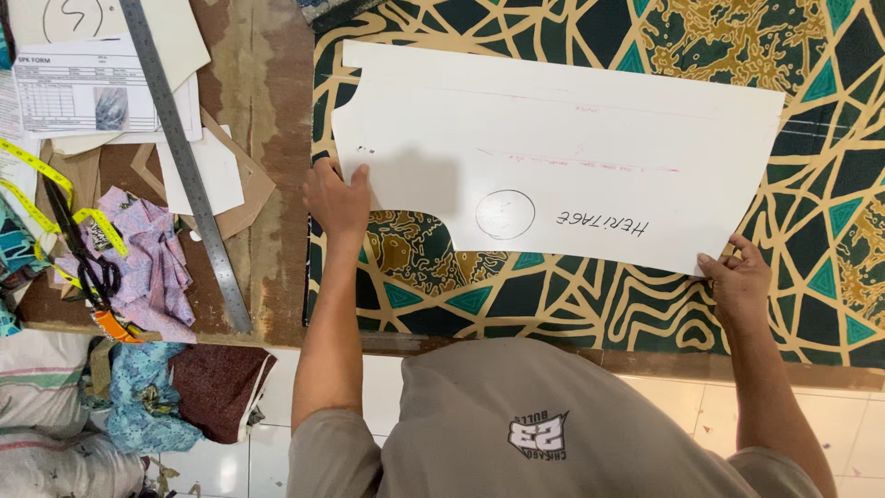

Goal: The person measures a patterned fabric using a metal ruler and a white paper template. They place the ruler on the fabric, mark lines with chalk, and reposition the template to align with the measurements.

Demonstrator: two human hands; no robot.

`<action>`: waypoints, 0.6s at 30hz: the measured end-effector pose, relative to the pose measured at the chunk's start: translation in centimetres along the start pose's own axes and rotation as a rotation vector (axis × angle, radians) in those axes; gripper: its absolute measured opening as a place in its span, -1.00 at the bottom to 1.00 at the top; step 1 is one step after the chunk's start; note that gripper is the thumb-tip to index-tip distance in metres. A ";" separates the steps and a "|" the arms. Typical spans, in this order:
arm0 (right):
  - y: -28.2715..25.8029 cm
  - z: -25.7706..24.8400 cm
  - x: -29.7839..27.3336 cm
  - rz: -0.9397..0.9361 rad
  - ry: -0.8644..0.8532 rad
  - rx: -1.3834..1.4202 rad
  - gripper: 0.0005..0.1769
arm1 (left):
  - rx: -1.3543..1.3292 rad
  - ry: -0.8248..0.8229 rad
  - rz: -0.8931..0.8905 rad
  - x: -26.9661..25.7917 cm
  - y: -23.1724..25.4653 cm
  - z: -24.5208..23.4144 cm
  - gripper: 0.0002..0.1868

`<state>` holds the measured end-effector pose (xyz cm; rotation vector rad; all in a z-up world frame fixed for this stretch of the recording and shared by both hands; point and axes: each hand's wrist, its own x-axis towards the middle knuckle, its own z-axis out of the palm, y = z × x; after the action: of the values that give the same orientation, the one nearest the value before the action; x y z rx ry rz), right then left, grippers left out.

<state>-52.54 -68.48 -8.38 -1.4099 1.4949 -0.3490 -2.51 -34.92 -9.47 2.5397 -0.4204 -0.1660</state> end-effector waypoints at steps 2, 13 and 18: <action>0.4 -0.1 -0.1 -0.017 -0.012 0.027 -0.41 | 0.015 0.017 -0.031 0.0 -0.1 0.5 -0.62; -0.5 0.3 -2.5 -0.066 -0.003 -0.232 -0.30 | -0.065 0.058 -0.142 0.7 -1.4 1.3 -0.69; -0.5 0.6 -2.8 -0.070 0.013 -0.333 -0.27 | -0.099 0.081 -0.149 0.6 -1.4 1.2 -0.68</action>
<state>-52.26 -65.93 -6.99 -1.7277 1.5680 -0.1558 -1.78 -34.63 -11.28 2.4698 -0.1866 -0.1351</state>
